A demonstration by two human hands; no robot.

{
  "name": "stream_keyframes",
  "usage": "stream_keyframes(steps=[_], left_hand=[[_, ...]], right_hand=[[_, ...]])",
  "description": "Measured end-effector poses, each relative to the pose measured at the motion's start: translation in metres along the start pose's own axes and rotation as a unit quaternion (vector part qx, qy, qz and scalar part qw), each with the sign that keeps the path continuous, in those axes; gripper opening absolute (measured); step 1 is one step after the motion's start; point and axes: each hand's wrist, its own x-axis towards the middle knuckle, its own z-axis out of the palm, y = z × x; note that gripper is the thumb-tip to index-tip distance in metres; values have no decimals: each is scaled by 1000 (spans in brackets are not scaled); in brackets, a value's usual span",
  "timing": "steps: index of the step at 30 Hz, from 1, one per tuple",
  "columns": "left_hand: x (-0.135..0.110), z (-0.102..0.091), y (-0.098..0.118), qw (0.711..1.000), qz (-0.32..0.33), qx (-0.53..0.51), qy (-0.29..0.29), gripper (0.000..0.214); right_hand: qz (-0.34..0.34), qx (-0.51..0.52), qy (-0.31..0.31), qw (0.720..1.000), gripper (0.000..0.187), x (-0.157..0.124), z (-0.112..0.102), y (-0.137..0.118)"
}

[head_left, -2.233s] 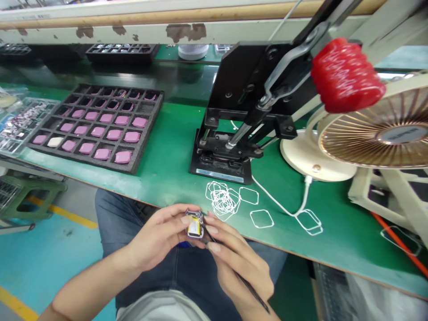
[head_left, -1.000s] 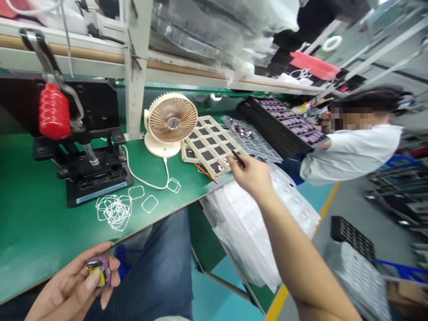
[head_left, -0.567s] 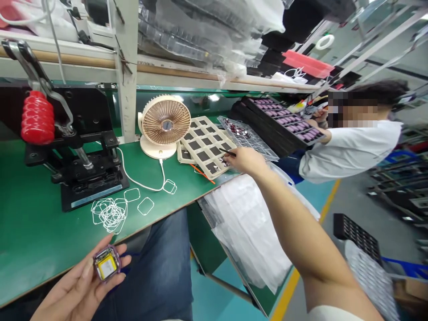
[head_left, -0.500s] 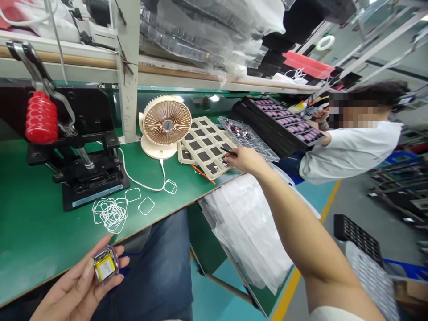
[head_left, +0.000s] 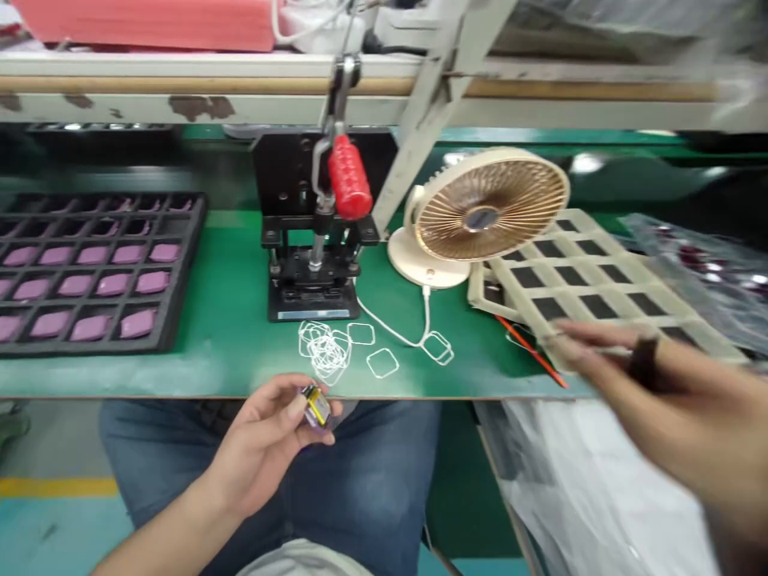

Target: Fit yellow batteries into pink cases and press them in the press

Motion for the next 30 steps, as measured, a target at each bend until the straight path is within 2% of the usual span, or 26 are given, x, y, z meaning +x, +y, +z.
stream_keyframes(steps=[2, 4, 7, 11, 16, 20, 25, 30], left_hand=[[1, 1, 0, 999, 37, 1, 11, 16], [0, 3, 0, 997, 75, 7, 27, 15], [-1, 4, 0, 990, 129, 20, 54, 15], [-2, 2, -2, 977, 192, 26, 88, 16], [-2, -3, -7, 963, 255, 39, 82, 18], [-3, -5, -9, 960, 266, 49, 68, 19], [-4, -7, -11, 961, 266, 50, 60, 18], [-3, -8, -12, 961, 266, 44, 58, 6]], right_hand=[[-72, 139, -113, 981, 30, -36, 27, -43], [-69, 253, -187, 947, 17, -67, 56, -84], [-35, 346, -200, 916, 8, -98, 93, -129], [-19, 407, -175, 896, 6, -116, 122, -162], [-37, 444, -158, 881, 16, -124, 134, -178], [-49, 466, -151, 871, 18, -130, 139, -179], [-83, 442, -121, 885, 17, -135, 142, -178], [-122, 429, -95, 890, 18, -132, 146, -178]])
